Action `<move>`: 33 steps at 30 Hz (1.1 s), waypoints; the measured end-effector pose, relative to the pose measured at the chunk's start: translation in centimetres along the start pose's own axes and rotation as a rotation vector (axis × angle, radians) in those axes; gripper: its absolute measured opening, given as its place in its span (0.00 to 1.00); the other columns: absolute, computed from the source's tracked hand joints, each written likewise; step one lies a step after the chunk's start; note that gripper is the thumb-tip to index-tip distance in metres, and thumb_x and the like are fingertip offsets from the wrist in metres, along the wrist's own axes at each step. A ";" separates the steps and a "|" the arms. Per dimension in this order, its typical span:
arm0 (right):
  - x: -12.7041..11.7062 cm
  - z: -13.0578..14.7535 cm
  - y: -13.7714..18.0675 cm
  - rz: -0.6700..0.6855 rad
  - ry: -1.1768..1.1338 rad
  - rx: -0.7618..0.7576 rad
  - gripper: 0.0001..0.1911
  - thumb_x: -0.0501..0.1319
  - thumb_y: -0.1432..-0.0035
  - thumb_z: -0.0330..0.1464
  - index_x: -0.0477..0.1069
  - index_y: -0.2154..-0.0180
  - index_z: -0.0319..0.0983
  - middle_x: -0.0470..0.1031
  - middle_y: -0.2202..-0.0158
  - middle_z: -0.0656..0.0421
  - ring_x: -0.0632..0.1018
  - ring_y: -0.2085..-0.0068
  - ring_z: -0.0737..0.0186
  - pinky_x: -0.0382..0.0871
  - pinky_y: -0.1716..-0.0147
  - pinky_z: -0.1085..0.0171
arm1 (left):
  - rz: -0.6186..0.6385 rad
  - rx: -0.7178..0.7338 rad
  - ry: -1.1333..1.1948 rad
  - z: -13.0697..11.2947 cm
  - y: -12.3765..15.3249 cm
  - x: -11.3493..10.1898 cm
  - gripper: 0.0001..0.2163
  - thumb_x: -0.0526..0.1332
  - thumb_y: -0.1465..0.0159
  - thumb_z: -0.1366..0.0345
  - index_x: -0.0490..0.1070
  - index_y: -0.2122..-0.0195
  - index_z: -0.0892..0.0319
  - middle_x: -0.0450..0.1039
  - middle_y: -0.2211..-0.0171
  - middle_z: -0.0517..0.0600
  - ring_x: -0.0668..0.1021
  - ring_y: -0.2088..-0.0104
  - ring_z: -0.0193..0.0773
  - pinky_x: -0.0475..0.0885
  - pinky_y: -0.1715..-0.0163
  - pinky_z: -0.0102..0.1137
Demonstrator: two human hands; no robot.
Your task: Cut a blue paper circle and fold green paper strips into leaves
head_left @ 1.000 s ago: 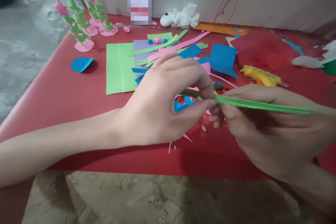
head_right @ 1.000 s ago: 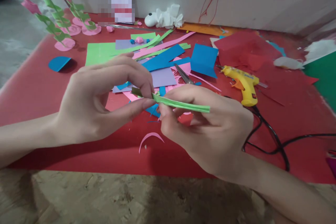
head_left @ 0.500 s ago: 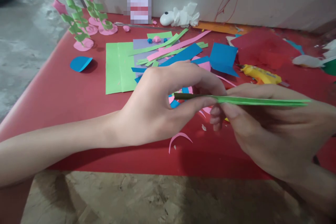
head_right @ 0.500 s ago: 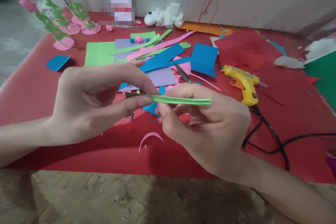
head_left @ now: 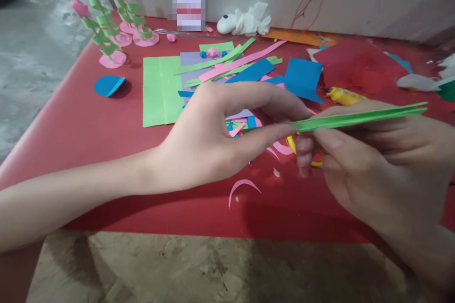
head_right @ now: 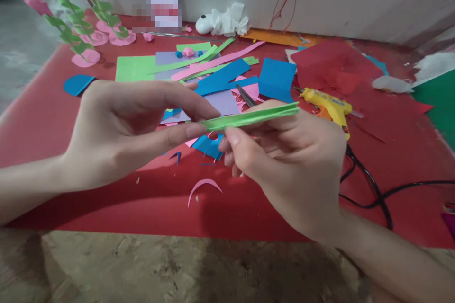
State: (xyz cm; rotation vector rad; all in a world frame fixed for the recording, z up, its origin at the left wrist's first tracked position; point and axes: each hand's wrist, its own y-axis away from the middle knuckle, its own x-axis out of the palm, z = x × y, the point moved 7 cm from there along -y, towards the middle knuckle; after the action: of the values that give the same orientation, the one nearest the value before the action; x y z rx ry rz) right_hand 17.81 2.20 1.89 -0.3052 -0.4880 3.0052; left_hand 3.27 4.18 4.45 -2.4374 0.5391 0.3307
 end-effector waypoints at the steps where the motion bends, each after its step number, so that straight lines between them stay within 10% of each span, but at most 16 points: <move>1: -0.1 0.0 -0.1 -0.008 -0.001 0.001 0.08 0.61 0.49 0.25 0.75 0.74 0.42 0.72 0.81 0.66 0.73 0.80 0.71 0.68 0.88 0.71 | -0.011 0.012 -0.014 -0.1 0.0 -0.1 0.02 0.64 0.40 0.73 0.75 0.68 0.59 0.81 0.66 0.43 0.79 0.68 0.30 0.76 0.69 0.25; 33: 1.2 -0.5 -0.4 0.140 -0.315 0.180 0.14 0.57 0.51 0.20 0.73 0.80 0.41 0.72 0.83 0.68 0.70 0.86 0.72 0.65 0.92 0.74 | 0.217 0.270 -0.031 -1.0 0.9 1.7 0.17 0.57 0.40 0.79 0.73 0.52 0.56 0.76 0.61 0.46 0.75 0.56 0.33 0.75 0.58 0.27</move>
State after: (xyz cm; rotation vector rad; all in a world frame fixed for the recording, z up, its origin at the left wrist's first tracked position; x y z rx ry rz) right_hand 16.72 2.85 1.36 0.1570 -0.2192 3.2192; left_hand 4.52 2.38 4.18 -2.1153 0.7839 0.3596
